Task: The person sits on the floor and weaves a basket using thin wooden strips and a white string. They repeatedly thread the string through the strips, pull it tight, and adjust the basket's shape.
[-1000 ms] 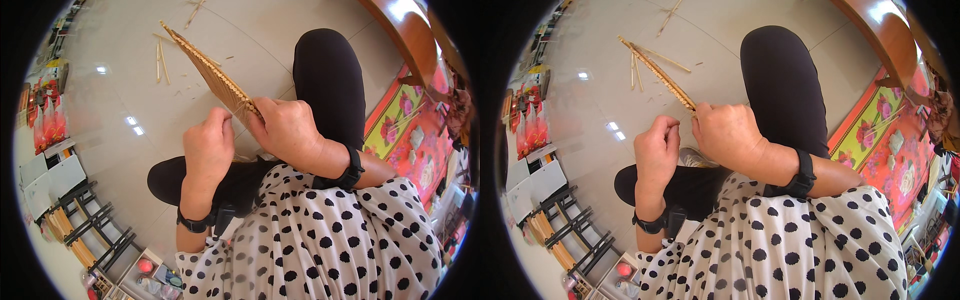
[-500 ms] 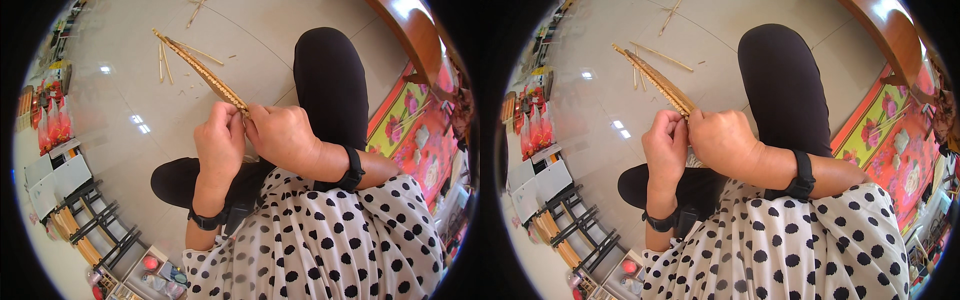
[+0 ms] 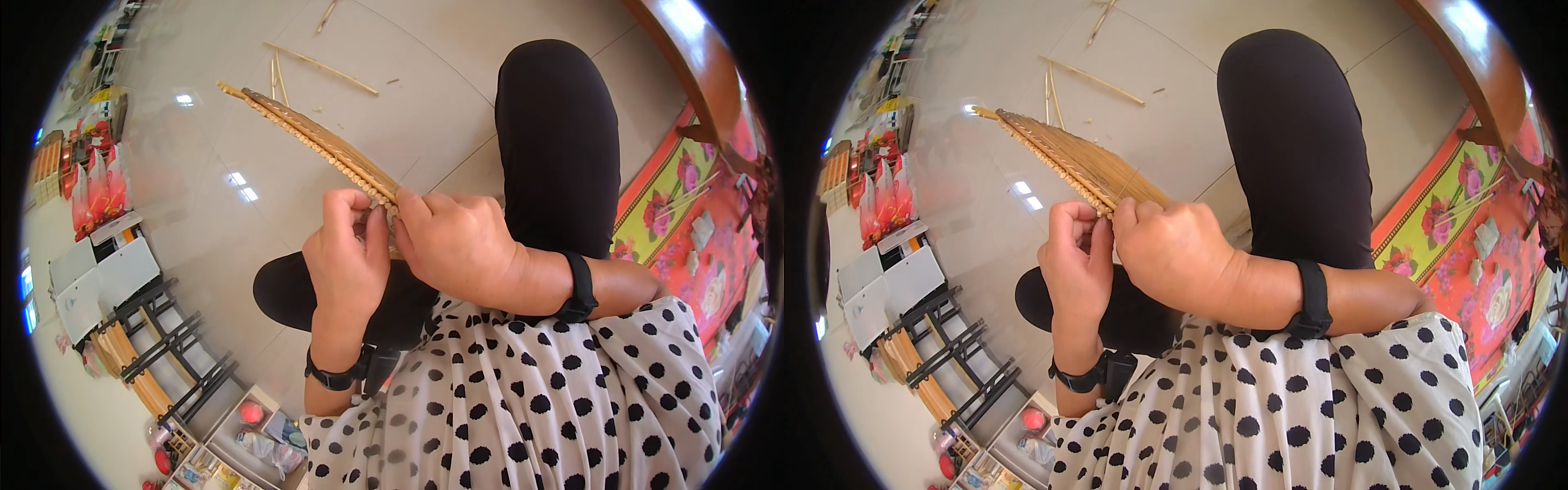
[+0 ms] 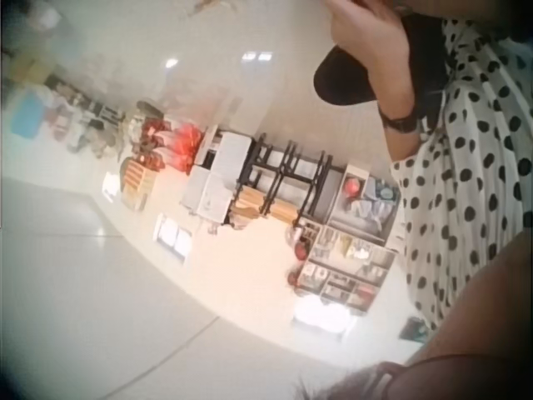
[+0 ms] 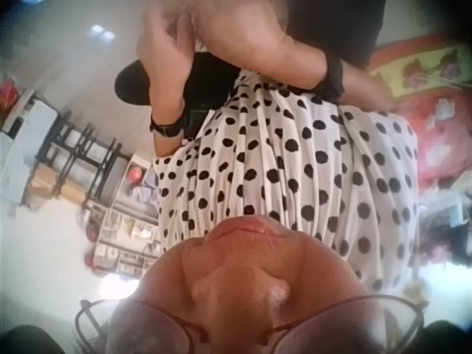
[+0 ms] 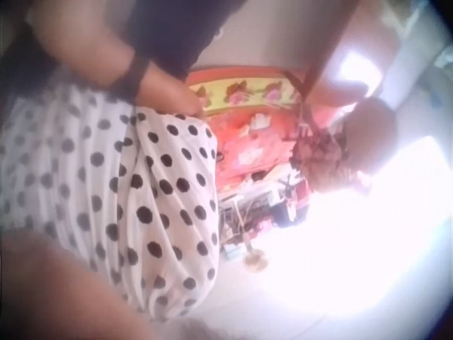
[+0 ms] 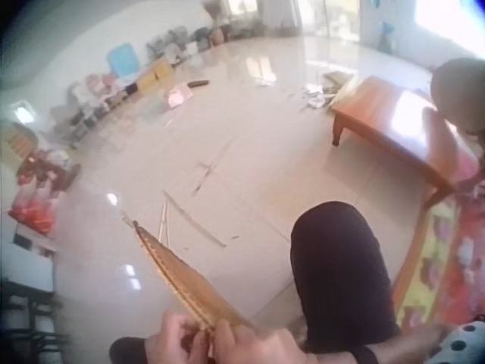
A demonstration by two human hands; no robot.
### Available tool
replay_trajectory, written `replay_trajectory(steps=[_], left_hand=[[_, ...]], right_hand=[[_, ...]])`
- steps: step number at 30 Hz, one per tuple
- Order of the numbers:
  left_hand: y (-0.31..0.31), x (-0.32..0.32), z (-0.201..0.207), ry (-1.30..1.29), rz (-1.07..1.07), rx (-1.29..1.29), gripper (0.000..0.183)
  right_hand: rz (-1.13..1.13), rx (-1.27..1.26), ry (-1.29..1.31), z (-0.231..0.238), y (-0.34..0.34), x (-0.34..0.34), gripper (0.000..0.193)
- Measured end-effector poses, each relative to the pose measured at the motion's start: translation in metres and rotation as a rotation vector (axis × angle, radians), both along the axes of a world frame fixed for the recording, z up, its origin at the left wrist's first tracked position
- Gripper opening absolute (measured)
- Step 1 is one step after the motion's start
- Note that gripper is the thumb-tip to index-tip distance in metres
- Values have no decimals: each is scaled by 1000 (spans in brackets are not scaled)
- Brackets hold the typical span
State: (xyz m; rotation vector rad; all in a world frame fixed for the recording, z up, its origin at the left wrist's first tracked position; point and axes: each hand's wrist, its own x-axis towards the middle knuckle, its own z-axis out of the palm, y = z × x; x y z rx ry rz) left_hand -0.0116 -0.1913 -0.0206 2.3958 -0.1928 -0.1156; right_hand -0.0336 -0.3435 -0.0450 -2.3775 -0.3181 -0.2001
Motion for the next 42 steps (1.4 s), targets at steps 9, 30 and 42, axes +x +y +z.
replay_trajectory(steps=[9,30,42], left_hand=[[22,-15,-10,40,94,-140,9],[7,21,-32,-56,15,-344,14],[-5,20,-49,-415,-28,-110,12]], right_hand=[[71,-120,-97,3,11,-10,36],[-57,17,202,9,-3,37,30],[-157,-148,91,-2,-2,39,30]])
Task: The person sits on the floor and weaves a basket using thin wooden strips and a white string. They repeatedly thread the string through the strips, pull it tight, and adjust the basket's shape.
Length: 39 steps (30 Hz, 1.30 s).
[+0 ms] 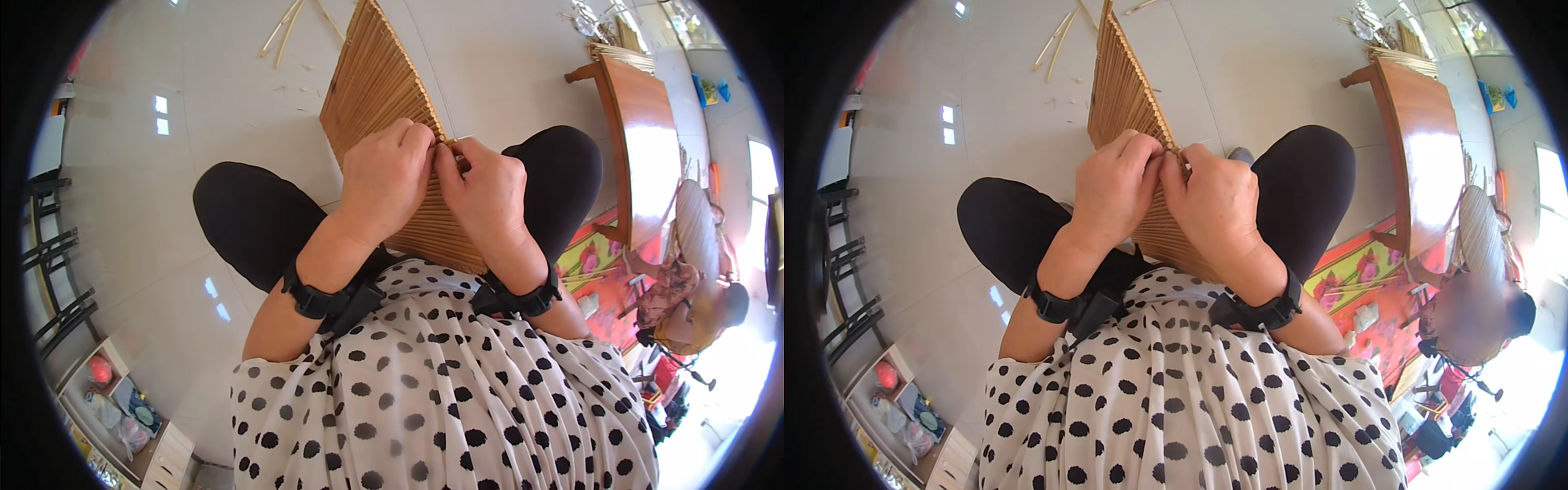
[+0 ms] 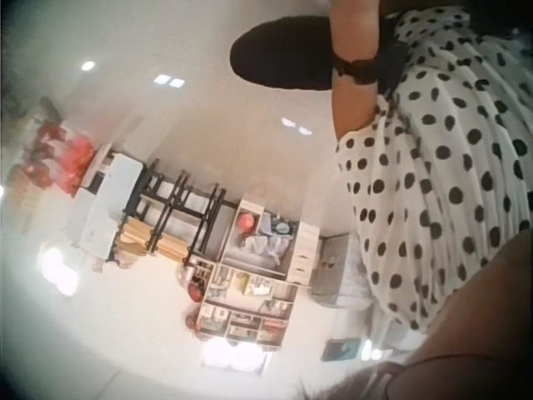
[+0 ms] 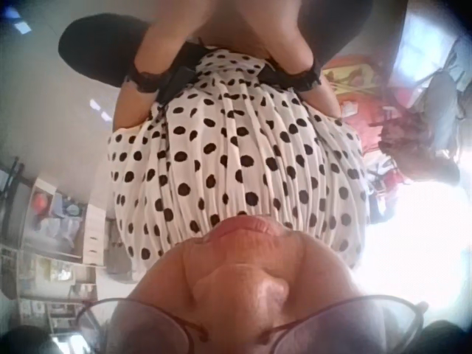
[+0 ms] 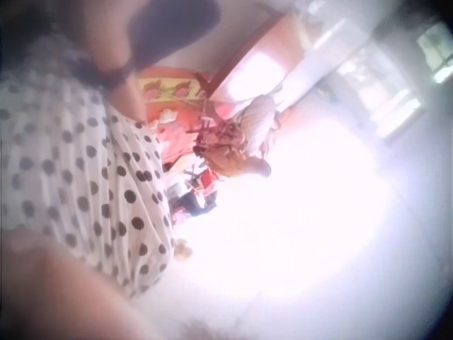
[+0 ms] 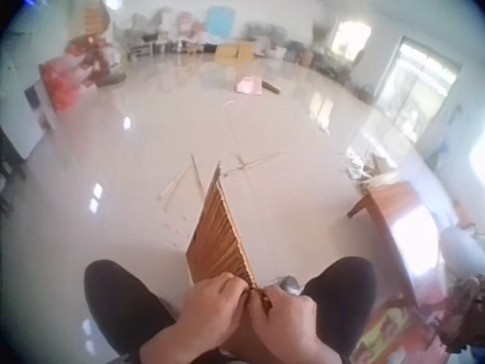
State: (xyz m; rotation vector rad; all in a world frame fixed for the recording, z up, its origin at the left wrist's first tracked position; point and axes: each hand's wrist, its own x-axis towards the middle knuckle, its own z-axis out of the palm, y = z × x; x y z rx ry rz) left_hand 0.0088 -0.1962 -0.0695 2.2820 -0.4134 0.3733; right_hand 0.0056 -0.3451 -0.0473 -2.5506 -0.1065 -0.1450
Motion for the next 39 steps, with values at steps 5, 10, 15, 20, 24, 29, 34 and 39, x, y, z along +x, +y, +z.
replay_trajectory(steps=[5,10,15,20,24,29,34,39], left_hand=[[4,-2,-8,-7,2,-18,13],[8,-2,-9,-30,-26,-57,11],[10,-3,-12,-16,-13,-40,11],[13,-9,-9,-36,22,1,12],[22,-14,-2,-37,13,91,8],[18,-14,2,-21,28,184,8],[15,-9,3,-129,31,178,9],[9,-5,6,-155,35,230,9]], right_hand=[[-8,-15,-13,-2,5,-1,30],[-4,-109,-14,1,8,0,20],[-34,-79,-4,-2,13,0,35],[-24,-101,-30,-1,19,-3,34],[2,-123,-69,2,21,-5,32],[51,-127,-136,-2,12,-2,33],[44,-157,-87,2,12,-2,33],[72,-158,-128,-1,11,-1,32]])
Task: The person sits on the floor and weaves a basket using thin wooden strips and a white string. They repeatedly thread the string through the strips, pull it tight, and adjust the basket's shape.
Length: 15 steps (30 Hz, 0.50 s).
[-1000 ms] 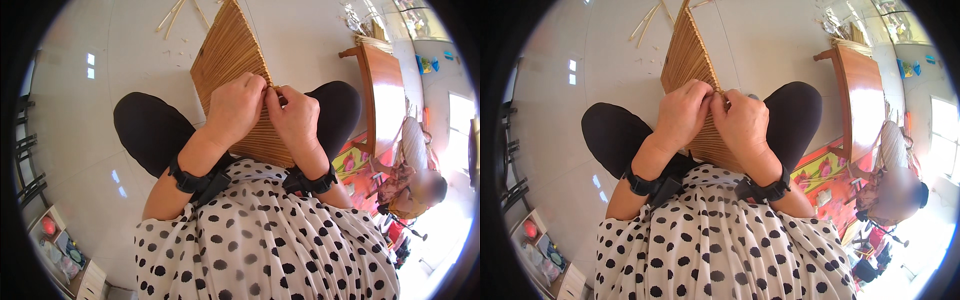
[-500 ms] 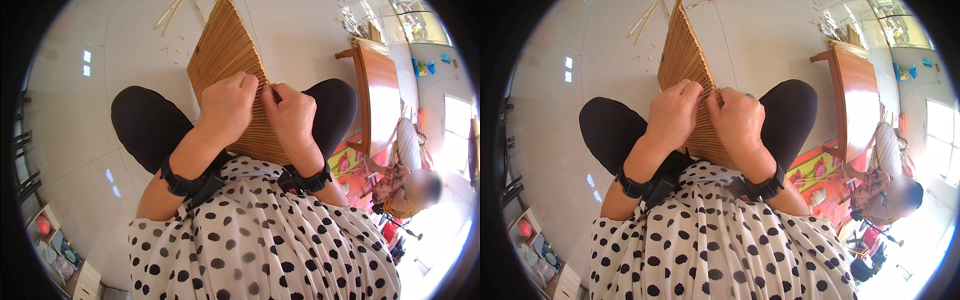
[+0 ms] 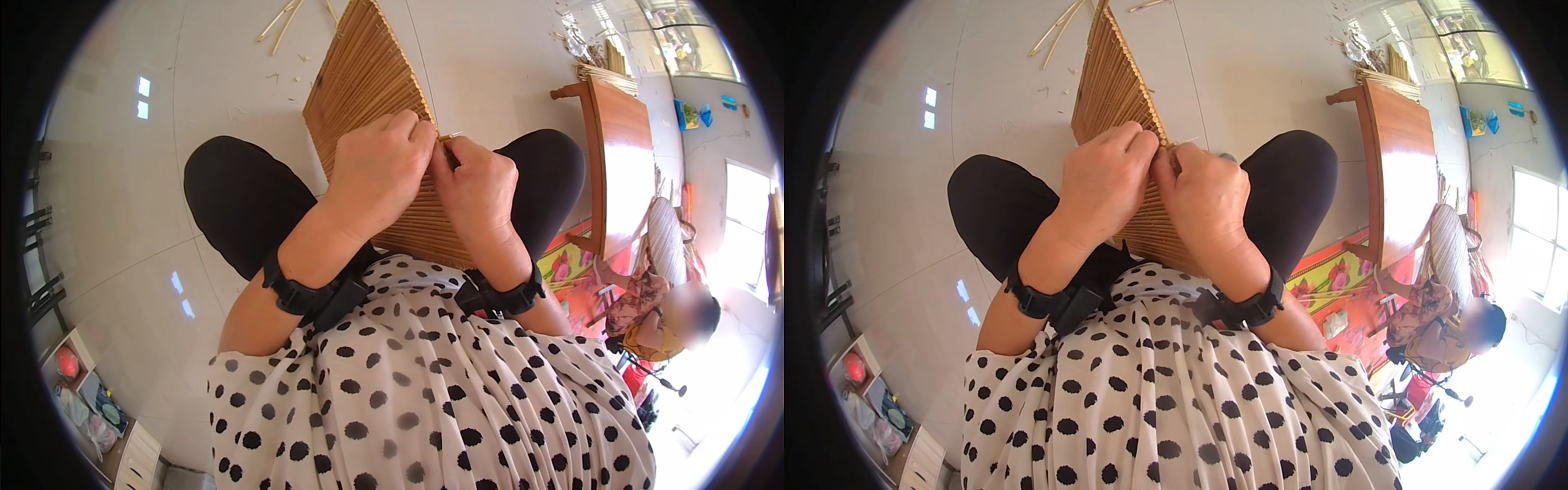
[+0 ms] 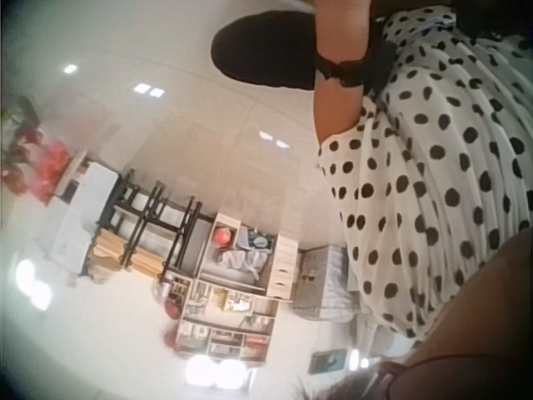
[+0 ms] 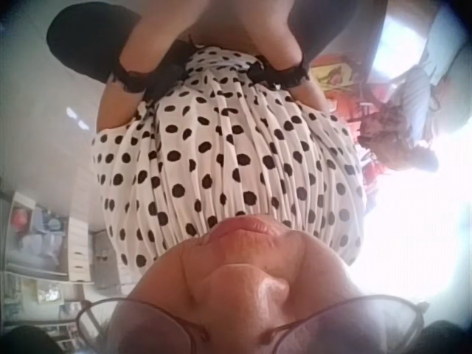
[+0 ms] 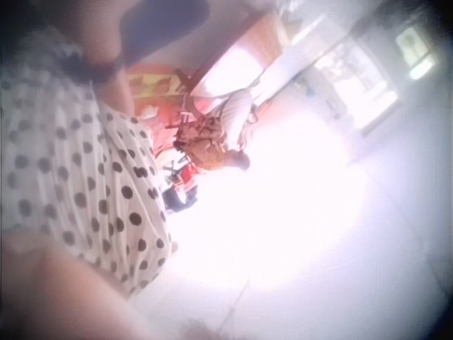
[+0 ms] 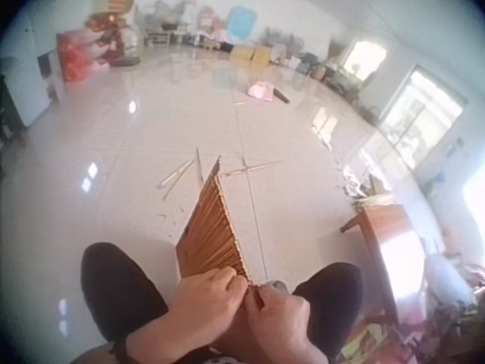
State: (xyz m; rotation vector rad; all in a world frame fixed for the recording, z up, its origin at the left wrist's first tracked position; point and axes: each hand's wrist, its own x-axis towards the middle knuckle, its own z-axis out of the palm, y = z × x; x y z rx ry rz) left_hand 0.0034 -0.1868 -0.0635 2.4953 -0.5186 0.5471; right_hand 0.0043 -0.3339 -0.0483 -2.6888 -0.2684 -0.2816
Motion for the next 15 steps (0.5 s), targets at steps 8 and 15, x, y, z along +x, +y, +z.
replay_trajectory(steps=[8,15], left_hand=[[7,-10,3,24,25,37,11],[10,-23,13,61,81,64,14]], right_hand=[[-3,-10,8,1,2,0,29],[26,42,-19,-1,2,-1,28]])
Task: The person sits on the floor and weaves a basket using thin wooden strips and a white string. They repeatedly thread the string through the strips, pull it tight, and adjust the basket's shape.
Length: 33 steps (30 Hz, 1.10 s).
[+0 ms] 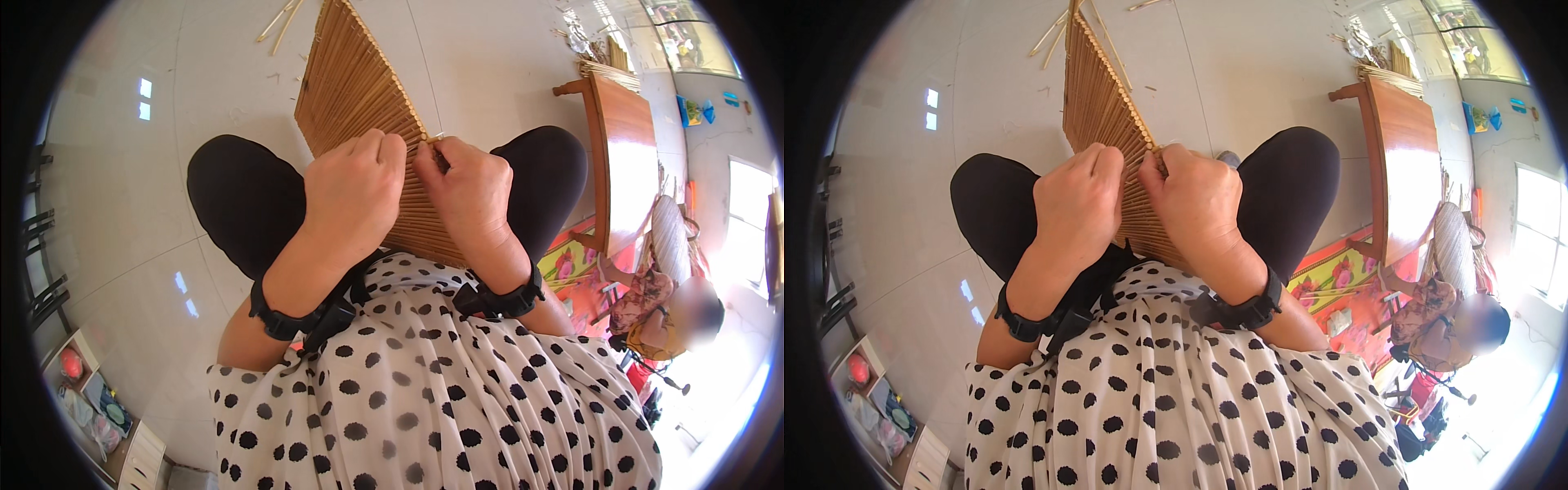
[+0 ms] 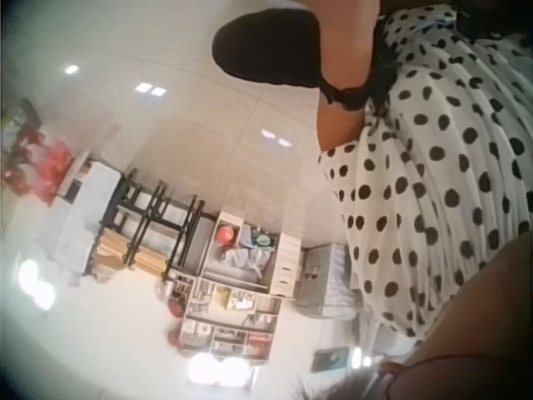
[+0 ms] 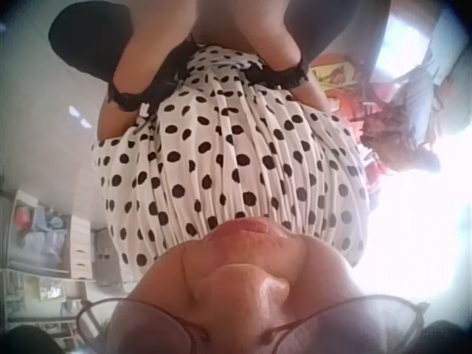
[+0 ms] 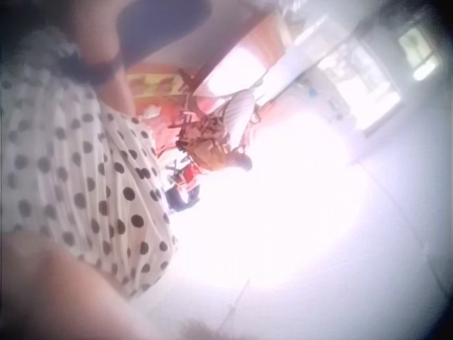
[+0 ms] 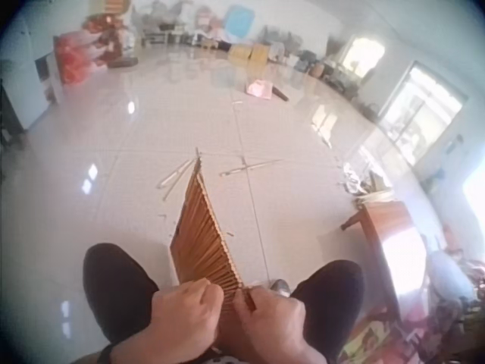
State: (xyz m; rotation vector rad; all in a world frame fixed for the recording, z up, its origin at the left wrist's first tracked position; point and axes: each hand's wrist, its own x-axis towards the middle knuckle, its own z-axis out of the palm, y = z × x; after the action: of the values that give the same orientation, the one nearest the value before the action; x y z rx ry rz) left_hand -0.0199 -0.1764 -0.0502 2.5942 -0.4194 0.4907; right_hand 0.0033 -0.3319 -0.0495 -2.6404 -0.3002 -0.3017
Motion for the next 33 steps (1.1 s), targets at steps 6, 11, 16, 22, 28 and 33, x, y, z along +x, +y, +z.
replay_trajectory(steps=[6,11,16,22,28,33], left_hand=[[7,-12,1,25,36,30,17],[33,-29,6,33,103,39,17],[72,-33,9,349,27,-745,6],[63,-22,11,347,-68,-1477,6],[45,-10,-2,162,12,-484,7],[29,-4,-13,82,1,-310,14]], right_hand=[[-20,-15,24,4,0,0,24],[-71,-73,23,-3,-3,5,22],[-109,-8,91,-1,-8,5,20],[-135,36,166,2,-6,4,22],[-127,87,128,2,-5,3,23],[-117,108,130,4,-4,1,22]])
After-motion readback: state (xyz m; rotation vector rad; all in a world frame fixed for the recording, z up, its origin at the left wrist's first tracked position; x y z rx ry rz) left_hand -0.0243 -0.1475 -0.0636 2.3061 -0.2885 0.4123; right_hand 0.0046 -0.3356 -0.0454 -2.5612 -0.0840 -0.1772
